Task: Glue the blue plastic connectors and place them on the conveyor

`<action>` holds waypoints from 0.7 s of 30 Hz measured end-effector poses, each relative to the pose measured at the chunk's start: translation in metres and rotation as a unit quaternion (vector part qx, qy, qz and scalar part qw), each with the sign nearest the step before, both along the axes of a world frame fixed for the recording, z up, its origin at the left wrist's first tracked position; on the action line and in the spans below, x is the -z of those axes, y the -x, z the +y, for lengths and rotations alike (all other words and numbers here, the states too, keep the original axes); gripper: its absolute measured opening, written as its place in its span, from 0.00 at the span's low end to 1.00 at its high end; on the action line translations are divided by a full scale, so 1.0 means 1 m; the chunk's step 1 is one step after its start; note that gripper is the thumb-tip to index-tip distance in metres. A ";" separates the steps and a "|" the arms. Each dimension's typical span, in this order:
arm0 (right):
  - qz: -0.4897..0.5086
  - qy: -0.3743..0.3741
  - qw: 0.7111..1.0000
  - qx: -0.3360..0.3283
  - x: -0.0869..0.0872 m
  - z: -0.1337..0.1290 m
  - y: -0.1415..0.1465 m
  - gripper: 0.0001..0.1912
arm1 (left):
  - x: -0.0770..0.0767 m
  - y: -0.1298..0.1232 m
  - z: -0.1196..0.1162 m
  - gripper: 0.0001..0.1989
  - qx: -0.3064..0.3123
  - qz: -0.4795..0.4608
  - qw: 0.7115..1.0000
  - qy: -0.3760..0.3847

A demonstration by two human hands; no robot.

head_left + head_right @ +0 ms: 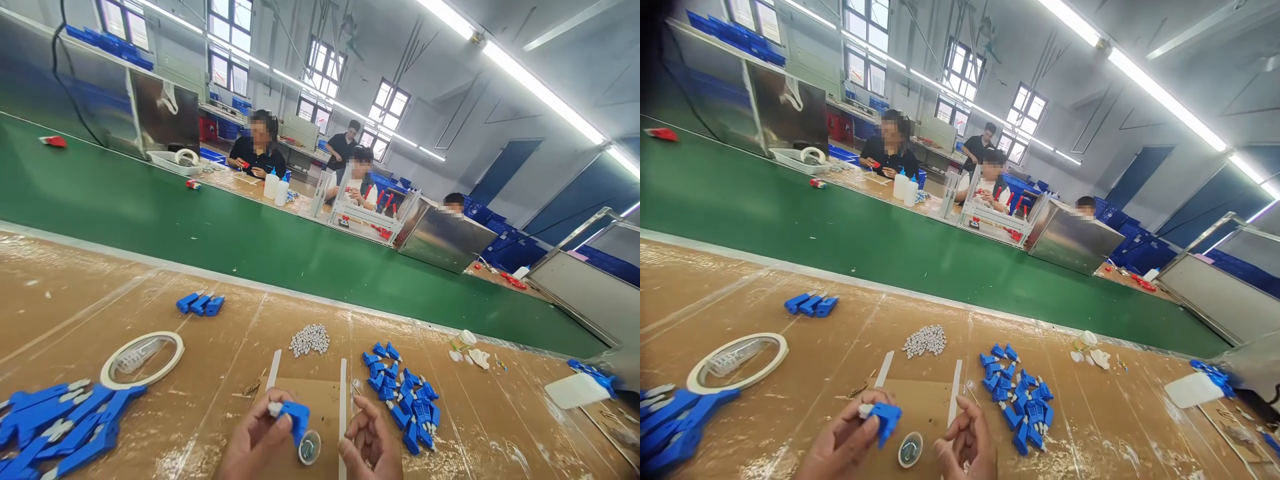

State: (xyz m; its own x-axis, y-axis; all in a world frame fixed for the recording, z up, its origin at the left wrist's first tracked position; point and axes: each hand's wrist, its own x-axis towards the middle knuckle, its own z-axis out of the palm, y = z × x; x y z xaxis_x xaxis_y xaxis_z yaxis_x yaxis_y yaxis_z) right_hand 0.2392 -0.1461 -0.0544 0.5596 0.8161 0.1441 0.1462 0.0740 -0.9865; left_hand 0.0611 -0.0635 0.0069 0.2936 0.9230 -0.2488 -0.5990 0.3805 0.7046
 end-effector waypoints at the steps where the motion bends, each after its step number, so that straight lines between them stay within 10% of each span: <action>1: -0.017 0.020 1.000 0.003 0.002 0.002 -0.004 0.28 | 0.001 0.004 0.004 0.22 -0.023 -0.007 1.000 0.019; 13: -0.150 0.094 0.981 -0.075 0.014 0.030 0.017 0.19 | 0.025 0.000 0.006 0.28 -0.035 0.021 0.993 0.113; 21: -0.277 -0.017 0.956 -0.097 0.013 0.024 0.004 0.21 | 0.041 0.008 0.013 0.27 -0.045 0.024 0.990 0.131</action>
State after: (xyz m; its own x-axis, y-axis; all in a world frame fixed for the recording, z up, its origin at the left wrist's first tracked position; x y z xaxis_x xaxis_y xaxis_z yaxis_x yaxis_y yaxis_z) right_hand 0.2348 -0.1223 -0.0675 0.2287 0.8861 0.4030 0.6260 0.1832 -0.7580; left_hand 0.0529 -0.0502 -0.0344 0.1958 0.8463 -0.4954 -0.6069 0.5014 0.6167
